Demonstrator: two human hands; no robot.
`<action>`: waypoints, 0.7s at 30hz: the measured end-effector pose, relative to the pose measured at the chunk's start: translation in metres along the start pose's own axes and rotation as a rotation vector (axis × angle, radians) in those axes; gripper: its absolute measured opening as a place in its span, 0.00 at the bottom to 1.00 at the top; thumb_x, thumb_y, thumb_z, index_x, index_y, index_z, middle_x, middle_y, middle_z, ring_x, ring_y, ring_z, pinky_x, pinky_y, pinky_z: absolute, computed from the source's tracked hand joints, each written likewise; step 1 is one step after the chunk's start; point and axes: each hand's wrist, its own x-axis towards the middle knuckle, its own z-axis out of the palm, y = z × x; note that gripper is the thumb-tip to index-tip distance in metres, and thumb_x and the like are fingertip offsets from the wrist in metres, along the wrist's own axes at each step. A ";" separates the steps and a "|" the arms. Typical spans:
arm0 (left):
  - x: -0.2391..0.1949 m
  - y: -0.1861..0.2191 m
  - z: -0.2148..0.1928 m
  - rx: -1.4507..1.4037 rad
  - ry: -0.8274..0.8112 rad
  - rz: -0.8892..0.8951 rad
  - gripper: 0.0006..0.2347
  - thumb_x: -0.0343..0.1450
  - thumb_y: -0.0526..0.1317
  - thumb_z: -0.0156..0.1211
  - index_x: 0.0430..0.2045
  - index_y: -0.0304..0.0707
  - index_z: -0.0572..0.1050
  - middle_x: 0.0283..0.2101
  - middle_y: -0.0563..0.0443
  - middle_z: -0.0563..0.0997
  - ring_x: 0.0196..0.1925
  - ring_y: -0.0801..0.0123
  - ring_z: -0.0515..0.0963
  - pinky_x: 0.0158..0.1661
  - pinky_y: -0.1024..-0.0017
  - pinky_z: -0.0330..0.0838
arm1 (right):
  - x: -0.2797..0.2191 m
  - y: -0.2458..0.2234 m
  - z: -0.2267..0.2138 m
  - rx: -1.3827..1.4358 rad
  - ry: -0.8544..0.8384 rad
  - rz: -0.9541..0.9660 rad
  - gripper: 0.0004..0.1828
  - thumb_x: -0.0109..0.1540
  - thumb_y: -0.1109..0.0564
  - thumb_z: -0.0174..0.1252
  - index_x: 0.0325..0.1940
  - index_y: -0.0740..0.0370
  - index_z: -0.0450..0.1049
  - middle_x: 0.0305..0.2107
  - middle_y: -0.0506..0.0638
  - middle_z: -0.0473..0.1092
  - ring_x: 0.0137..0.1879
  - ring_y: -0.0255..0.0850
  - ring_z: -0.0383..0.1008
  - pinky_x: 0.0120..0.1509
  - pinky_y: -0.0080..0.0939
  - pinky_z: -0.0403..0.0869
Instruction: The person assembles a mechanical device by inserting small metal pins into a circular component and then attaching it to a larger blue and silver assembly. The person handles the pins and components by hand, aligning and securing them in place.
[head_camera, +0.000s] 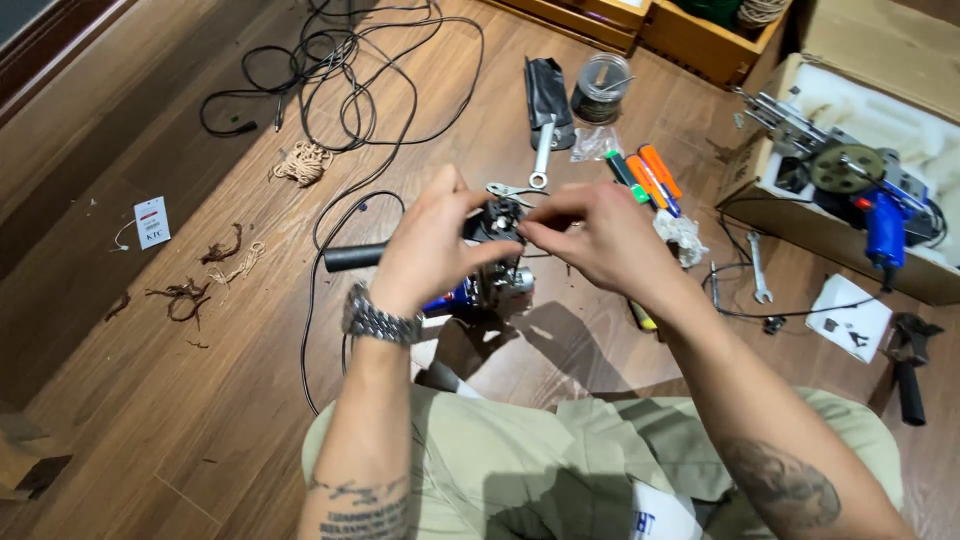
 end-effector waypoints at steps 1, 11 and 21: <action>0.002 0.000 0.002 0.005 0.002 0.006 0.25 0.61 0.47 0.78 0.48 0.29 0.81 0.36 0.45 0.67 0.44 0.39 0.78 0.44 0.49 0.75 | 0.001 0.005 0.000 0.000 0.007 -0.004 0.05 0.59 0.57 0.65 0.37 0.58 0.84 0.26 0.56 0.79 0.37 0.53 0.81 0.50 0.53 0.76; 0.011 -0.008 -0.016 -0.032 -0.127 0.042 0.21 0.65 0.51 0.76 0.44 0.35 0.82 0.37 0.46 0.66 0.45 0.43 0.77 0.50 0.54 0.71 | 0.020 0.015 -0.002 -0.091 -0.111 0.035 0.09 0.57 0.52 0.65 0.40 0.49 0.86 0.28 0.50 0.81 0.41 0.54 0.82 0.50 0.50 0.77; 0.020 -0.020 -0.014 -0.011 -0.128 0.080 0.19 0.65 0.53 0.77 0.43 0.43 0.83 0.35 0.50 0.63 0.44 0.51 0.76 0.50 0.61 0.71 | 0.029 0.023 -0.002 -0.122 -0.136 -0.008 0.09 0.57 0.51 0.66 0.40 0.47 0.86 0.29 0.47 0.82 0.41 0.49 0.83 0.49 0.47 0.78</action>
